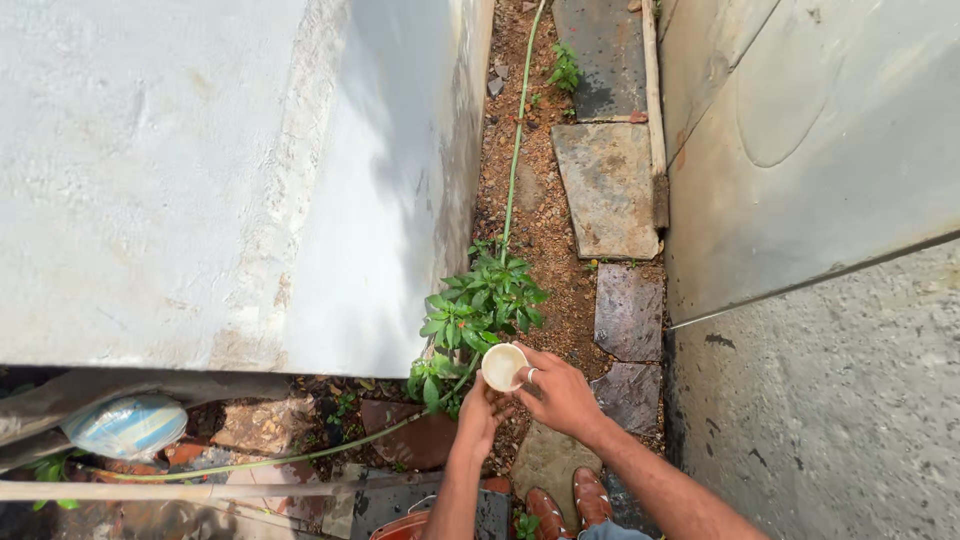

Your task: The person waters plants by scooping water from a bucket with a cup and pouring it onto various plants and soil, then washes the cup in the bucket.

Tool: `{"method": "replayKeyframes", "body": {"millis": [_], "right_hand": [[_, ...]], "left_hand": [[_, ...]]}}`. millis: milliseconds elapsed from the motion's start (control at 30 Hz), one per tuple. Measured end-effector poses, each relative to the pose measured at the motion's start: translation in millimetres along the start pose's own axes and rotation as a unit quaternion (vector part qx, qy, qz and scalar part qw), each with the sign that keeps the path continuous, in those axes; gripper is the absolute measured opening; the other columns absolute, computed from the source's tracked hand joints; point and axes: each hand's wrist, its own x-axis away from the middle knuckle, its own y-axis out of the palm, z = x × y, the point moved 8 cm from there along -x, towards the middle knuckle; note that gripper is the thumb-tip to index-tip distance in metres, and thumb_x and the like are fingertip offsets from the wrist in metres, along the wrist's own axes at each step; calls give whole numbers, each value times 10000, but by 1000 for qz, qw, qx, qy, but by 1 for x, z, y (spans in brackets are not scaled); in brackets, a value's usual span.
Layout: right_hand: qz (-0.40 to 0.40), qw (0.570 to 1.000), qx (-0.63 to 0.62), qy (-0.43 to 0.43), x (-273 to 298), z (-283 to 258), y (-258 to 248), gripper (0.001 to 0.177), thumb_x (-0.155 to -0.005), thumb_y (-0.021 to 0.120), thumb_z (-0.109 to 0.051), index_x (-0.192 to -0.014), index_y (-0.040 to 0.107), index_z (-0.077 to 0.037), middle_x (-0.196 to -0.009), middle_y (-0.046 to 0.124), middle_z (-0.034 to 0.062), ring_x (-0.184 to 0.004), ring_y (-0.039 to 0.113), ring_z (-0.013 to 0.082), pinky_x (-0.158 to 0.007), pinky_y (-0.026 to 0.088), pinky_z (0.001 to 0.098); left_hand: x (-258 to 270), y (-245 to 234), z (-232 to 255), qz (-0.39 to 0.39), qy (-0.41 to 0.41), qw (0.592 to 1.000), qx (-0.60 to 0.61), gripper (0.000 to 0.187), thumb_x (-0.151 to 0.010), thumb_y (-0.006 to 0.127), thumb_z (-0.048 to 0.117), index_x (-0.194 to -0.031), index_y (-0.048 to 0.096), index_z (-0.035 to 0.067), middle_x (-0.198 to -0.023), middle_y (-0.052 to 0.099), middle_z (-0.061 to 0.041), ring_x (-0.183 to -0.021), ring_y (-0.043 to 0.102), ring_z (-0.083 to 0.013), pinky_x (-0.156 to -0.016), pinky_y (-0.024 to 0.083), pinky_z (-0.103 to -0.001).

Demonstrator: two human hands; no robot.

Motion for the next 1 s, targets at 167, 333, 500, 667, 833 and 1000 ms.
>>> {"method": "replayKeyframes", "body": {"millis": [167, 333, 500, 667, 833, 1000], "right_hand": [[82, 993, 39, 69, 3, 23, -67, 174, -755, 819, -193, -882, 738, -105, -1406, 640, 82, -1122, 679, 320, -925, 558, 438], [132, 981, 38, 134, 7, 47, -112, 201, -744, 813, -180, -931, 776, -115, -1429, 621, 84, -1157, 672, 324, -938, 554, 437], [152, 973, 25, 172, 13, 49, -143, 213, -760, 824, -214, -954, 807, -128, -1419, 629, 76, -1144, 682, 319, -948, 547, 439], [166, 970, 39, 172, 14, 46, -160, 293, -765, 824, -231, -1036, 792, -125, -1395, 648, 97, -1133, 703, 326, -950, 569, 425], [127, 975, 34, 177, 7, 46, -159, 462, -758, 835, -248, -1201, 745, -151, -1375, 650, 108, -1136, 691, 331, -946, 561, 429], [100, 982, 59, 146, -4, 40, -145, 588, -720, 848, -234, -1277, 696, -127, -1372, 625, 139, -1132, 678, 349, -935, 555, 439]], "left_hand": [[47, 116, 84, -85, 38, 995, 29, 701, -992, 243, 663, -1367, 543, 152, -1241, 653, -18, -1020, 622, -158, -901, 500, -382], [61, 188, 119, -126, 52, 988, -74, 643, -1030, 403, 589, -1437, 538, 109, -1181, 644, -41, -1009, 615, -140, -908, 565, -374], [59, 215, 131, -116, 63, 984, -123, 573, -1013, 496, 514, -1421, 567, 118, -1104, 674, -15, -967, 631, -113, -848, 537, -337], [48, 224, 133, -123, 79, 982, -115, 532, -1015, 572, 436, -1421, 561, 93, -986, 681, -31, -878, 667, -107, -804, 551, -310], [33, 218, 132, -126, 102, 976, -144, 513, -1019, 595, 413, -1383, 577, 52, -978, 704, -40, -826, 680, -95, -779, 555, -274], [34, 206, 124, -135, 96, 979, -122, 526, -1020, 586, 413, -1433, 562, 89, -1032, 700, -10, -825, 652, -70, -778, 551, -268]]}}
